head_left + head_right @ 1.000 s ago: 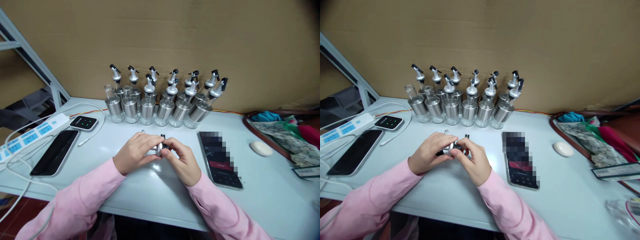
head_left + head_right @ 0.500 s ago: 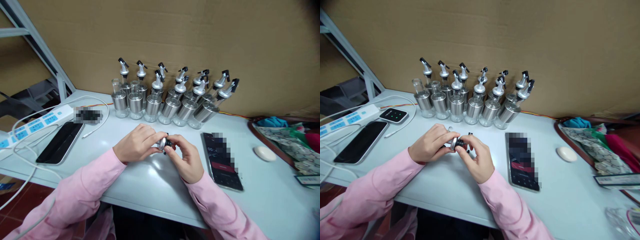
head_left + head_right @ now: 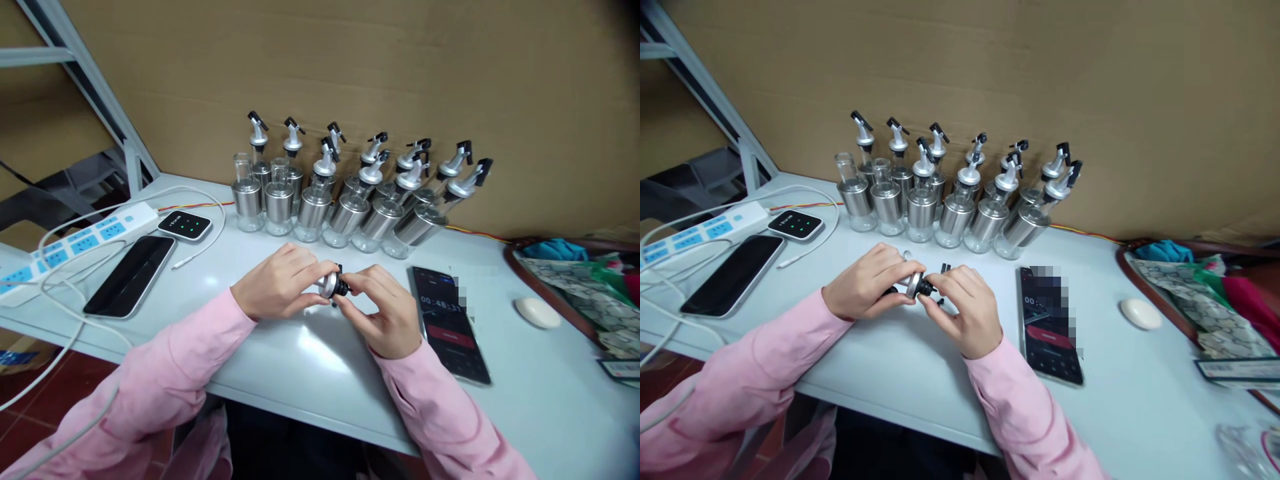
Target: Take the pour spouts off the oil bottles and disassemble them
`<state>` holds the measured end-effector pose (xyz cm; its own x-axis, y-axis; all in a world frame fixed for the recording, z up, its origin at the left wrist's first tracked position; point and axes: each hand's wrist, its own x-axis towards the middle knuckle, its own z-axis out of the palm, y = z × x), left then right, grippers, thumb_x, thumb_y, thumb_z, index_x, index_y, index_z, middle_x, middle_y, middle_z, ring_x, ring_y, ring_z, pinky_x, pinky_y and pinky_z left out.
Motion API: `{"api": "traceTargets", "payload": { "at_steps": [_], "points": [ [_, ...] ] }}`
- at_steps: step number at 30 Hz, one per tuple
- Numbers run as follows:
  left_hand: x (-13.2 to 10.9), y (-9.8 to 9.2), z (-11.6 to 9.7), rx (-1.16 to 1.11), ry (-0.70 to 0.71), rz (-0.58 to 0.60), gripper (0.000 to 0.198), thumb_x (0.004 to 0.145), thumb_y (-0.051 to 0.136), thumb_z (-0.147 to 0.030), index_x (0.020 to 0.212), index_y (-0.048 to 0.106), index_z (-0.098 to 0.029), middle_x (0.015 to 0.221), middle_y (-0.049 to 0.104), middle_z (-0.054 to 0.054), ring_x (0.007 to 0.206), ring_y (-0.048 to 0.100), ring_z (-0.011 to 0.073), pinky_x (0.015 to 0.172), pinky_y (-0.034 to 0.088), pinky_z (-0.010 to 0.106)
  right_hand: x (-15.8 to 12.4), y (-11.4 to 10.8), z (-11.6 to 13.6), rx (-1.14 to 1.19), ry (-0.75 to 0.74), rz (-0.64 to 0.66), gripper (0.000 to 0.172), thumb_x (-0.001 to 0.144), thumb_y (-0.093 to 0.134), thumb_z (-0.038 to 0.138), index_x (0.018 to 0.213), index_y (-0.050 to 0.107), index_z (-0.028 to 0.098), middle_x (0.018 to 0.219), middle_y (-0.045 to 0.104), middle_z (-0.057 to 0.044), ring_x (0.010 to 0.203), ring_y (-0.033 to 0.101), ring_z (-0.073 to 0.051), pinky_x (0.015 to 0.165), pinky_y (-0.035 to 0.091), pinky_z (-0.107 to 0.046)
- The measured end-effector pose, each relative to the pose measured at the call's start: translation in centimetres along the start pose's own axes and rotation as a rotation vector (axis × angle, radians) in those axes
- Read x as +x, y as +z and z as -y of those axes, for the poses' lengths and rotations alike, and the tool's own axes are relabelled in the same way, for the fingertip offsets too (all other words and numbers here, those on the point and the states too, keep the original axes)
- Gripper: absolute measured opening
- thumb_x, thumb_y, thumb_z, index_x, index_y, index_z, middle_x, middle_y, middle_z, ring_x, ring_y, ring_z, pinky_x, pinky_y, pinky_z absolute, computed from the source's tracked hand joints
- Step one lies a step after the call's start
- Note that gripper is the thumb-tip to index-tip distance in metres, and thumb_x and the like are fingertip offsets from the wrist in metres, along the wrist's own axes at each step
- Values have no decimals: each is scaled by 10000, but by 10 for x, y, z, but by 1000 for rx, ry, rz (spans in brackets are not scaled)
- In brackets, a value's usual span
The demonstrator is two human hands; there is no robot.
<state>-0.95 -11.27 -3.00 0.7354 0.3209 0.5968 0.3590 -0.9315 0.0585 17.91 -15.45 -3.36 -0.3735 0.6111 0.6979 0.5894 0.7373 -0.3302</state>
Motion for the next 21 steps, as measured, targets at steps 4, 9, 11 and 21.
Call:
{"api": "traceTargets", "payload": {
  "at_steps": [4,9,11,21],
  "points": [
    [0,1,1,-11,-21,53,429,915,276,-453,1089,468,-111,782,584,59,742,508,168,719,362,292,1,-2,-1,-85,-31,-25,43,791,568,202,822,584,178,580,499,-3,550,437,-134,518,356,-267],
    [1,1,-2,19,-26,62,445,914,258,-466,1098,470,-121,781,588,54,732,496,169,719,346,295,1,-4,-2,-98,-50,-44,36,772,577,189,805,591,182,562,487,4,541,407,-132,507,347,-265],
    [2,1,-2,35,-17,53,444,916,251,-463,1095,471,-121,772,588,50,719,490,168,715,341,295,1,-4,-2,-123,-60,-53,32,769,578,181,797,591,186,556,484,5,541,402,-134,504,346,-267],
    [2,1,0,90,7,51,420,913,293,-440,1083,474,-102,766,583,56,721,469,180,720,343,307,0,-6,-6,-296,-208,-63,42,798,556,190,765,580,196,529,495,5,565,393,-146,517,299,-279]
  ]
}}
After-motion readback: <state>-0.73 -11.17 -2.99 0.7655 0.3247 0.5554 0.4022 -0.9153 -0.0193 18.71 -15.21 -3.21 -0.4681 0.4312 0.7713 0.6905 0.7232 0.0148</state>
